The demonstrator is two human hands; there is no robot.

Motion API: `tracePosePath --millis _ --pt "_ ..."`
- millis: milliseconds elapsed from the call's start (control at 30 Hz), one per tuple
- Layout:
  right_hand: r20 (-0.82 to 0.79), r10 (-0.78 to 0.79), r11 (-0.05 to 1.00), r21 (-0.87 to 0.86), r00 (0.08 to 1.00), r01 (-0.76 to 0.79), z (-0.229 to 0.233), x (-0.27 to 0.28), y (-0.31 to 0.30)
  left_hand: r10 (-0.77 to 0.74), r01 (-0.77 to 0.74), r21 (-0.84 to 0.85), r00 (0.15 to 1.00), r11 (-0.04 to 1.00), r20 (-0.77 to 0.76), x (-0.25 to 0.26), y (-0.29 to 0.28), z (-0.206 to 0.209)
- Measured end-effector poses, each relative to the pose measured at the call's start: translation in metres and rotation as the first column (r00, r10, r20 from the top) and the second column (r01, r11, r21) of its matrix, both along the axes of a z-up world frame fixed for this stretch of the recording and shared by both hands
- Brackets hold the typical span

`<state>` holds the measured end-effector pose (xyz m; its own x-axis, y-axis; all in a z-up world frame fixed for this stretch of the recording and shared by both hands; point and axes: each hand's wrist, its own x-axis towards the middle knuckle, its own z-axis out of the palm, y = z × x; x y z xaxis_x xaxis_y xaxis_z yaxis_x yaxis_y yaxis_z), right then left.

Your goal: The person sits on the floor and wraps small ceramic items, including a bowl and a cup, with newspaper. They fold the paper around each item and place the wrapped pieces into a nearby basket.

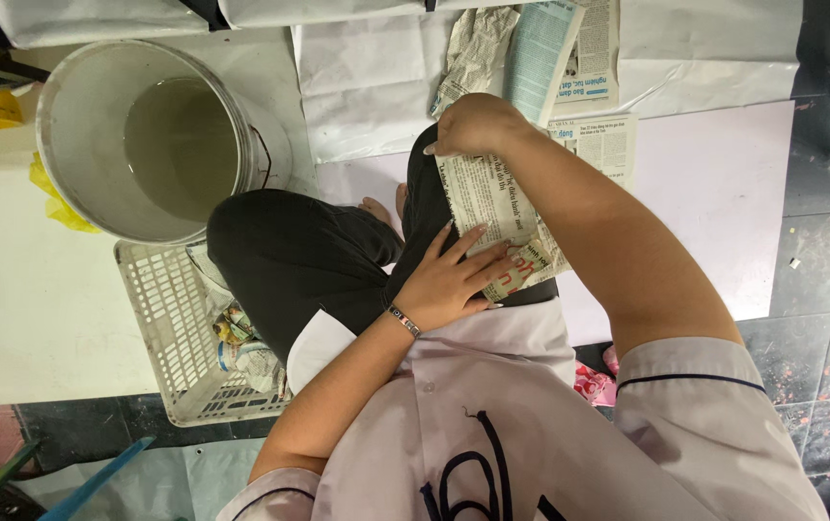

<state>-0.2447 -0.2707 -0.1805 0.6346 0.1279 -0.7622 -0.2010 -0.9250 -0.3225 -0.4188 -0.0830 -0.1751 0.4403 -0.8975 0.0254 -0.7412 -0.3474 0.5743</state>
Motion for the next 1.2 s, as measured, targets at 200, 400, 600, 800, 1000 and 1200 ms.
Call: tracePosePath --millis 200,400,600,800,1000,1200 --pt "0.283 -0.052 0.99 -0.11 0.958 0.086 0.019 -0.019 -0.027 -0.005 0.005 0.006 1.0 1.0 0.003 -0.002 0.002 -0.002" --pt "0.563 -0.77 0.629 0.593 0.298 0.504 -0.007 -0.152 -0.108 0.044 -0.043 0.024 0.999 0.999 -0.016 0.0 0.0 0.017" --pt "-0.112 -0.993 -0.027 0.484 0.031 0.875 -0.048 -0.322 -0.065 -0.032 0.032 0.031 0.999 0.999 -0.004 -0.005 -0.008 0.017" --pt "0.375 -0.923 0.262 0.775 -0.084 0.574 -0.002 -0.328 0.009 -0.057 0.051 0.052 0.993 0.997 0.104 -0.013 -0.018 0.016" --pt "0.407 -0.902 0.389 0.616 0.145 0.685 0.012 -0.306 0.02 -0.023 0.022 0.024 0.997 0.999 0.08 -0.013 -0.016 0.023" --pt "0.134 -0.989 0.148 0.789 0.068 0.596 0.0 -0.316 0.026 -0.001 0.001 -0.017 1.0 1.0 -0.006 -0.015 -0.011 0.02"
